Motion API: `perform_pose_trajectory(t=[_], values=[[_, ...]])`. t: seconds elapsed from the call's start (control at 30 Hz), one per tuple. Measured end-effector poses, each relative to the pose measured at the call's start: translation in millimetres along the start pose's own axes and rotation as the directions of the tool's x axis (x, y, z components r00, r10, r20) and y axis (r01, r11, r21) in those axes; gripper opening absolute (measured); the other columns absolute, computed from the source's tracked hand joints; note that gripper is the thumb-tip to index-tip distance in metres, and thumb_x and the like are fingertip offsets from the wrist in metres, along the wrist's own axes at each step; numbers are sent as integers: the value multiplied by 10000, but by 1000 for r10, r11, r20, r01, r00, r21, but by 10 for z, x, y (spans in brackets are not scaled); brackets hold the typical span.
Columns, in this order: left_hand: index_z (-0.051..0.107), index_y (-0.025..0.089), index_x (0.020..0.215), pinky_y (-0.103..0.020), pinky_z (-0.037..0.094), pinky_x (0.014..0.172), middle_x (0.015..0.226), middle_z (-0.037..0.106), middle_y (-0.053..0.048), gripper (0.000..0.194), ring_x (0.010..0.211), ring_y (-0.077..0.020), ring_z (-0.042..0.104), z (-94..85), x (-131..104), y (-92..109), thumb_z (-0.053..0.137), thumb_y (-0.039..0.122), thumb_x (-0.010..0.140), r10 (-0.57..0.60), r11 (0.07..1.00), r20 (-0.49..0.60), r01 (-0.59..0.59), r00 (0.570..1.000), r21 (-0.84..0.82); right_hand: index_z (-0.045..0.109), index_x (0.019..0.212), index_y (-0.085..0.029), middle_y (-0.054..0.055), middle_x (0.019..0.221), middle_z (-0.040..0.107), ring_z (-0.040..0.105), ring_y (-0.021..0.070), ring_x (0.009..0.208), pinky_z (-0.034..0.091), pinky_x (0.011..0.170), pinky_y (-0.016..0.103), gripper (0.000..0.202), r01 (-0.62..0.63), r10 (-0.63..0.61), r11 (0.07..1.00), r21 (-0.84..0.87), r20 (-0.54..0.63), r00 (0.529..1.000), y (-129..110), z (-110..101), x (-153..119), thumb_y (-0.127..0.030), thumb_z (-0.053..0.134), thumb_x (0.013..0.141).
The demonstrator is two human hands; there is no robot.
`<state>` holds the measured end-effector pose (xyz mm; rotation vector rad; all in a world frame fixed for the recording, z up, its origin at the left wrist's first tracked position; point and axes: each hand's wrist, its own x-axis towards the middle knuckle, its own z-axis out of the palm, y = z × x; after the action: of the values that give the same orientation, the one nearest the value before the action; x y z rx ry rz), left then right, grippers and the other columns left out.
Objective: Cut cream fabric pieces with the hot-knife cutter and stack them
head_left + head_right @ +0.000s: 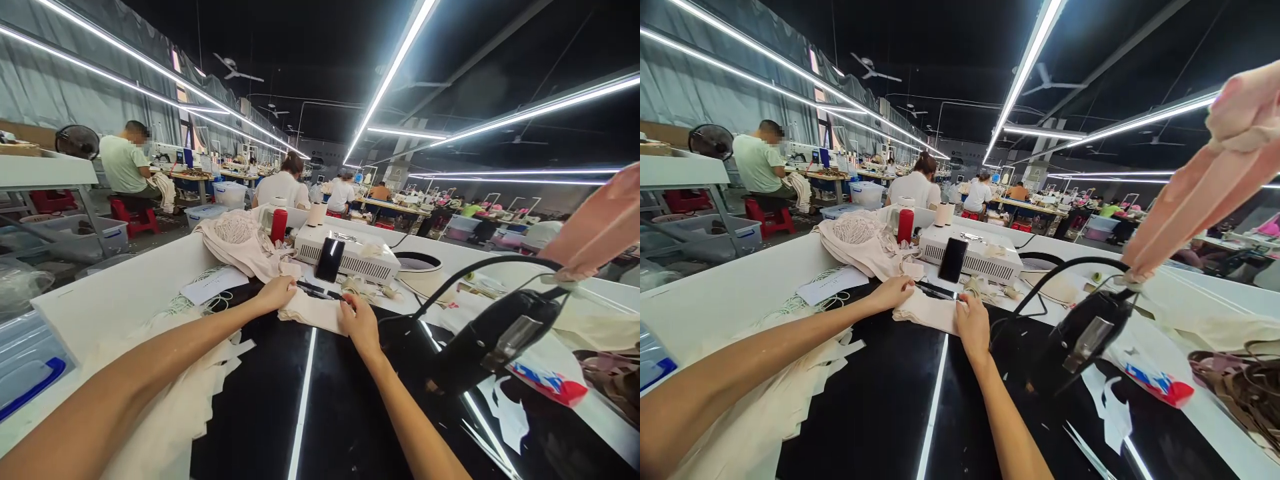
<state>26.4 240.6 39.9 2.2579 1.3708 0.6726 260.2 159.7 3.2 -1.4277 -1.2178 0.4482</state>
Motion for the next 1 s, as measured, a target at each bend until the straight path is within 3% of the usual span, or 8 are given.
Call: perform_pose_trajectory(t=[0.13, 0.23, 0.4, 0.6, 0.8, 1.0], values=[[660, 143, 1207, -471, 562, 986, 1208, 675, -91, 271, 1105, -242, 664, -177, -136, 54, 666, 340, 1021, 16, 999, -12, -16, 1000, -31, 713, 1064, -179, 88, 1214, 693, 626, 278, 1220, 535, 1061, 512, 318, -13, 15, 978, 210, -7, 1000, -279, -92, -291, -472, 725, 940], [707, 148, 1072, -423, 521, 1004, 1117, 699, -78, 156, 1079, -235, 650, -314, -350, 210, 630, 258, 993, 72, 991, 7, -71, 997, -109, 713, 1053, -231, 62, 1187, 704, 672, 267, 1166, 617, 951, 454, 404, -89, 69, 899, 429, 62, 996, -552, -145, -635, -605, 691, 902], [750, 155, 959, -269, 536, 705, 828, 714, -32, 269, 769, -179, 664, -298, -904, 535, 609, 380, 919, 144, 937, 206, -66, 968, -342, 731, 1049, -243, 47, 1125, 725, 710, 236, 1105, 659, 888, 401, 403, -255, 162, 725, 639, 201, 966, -883, -231, -1172, -590, 781, 849], [775, 142, 952, -238, 538, 688, 856, 751, -42, 272, 744, -147, 672, -267, -1426, 761, 628, 351, 859, 192, 873, 361, 10, 913, -488, 755, 1015, -232, 42, 1074, 729, 707, 224, 1073, 666, 870, 368, 402, -342, 199, 611, 714, 280, 939, -1024, -305, -1463, -549, 865, 794], [787, 146, 999, -233, 540, 716, 908, 772, -53, 300, 791, -150, 687, -372, -1586, 804, 619, 355, 864, 209, 876, 406, 14, 889, -481, 756, 1003, -226, 48, 1063, 731, 705, 224, 1041, 663, 870, 384, 422, -358, 213, 576, 735, 288, 934, -1068, -337, -1582, -547, 891, 764], [761, 182, 851, -217, 458, 613, 806, 752, -4, 206, 707, -144, 650, -376, -1740, 825, 598, 308, 840, 179, 942, 379, -48, 908, -331, 757, 1006, -228, 72, 1073, 727, 687, 243, 1056, 655, 913, 443, 425, -378, 183, 631, 678, 343, 921, -1095, -330, -1731, -579, 860, 788]])
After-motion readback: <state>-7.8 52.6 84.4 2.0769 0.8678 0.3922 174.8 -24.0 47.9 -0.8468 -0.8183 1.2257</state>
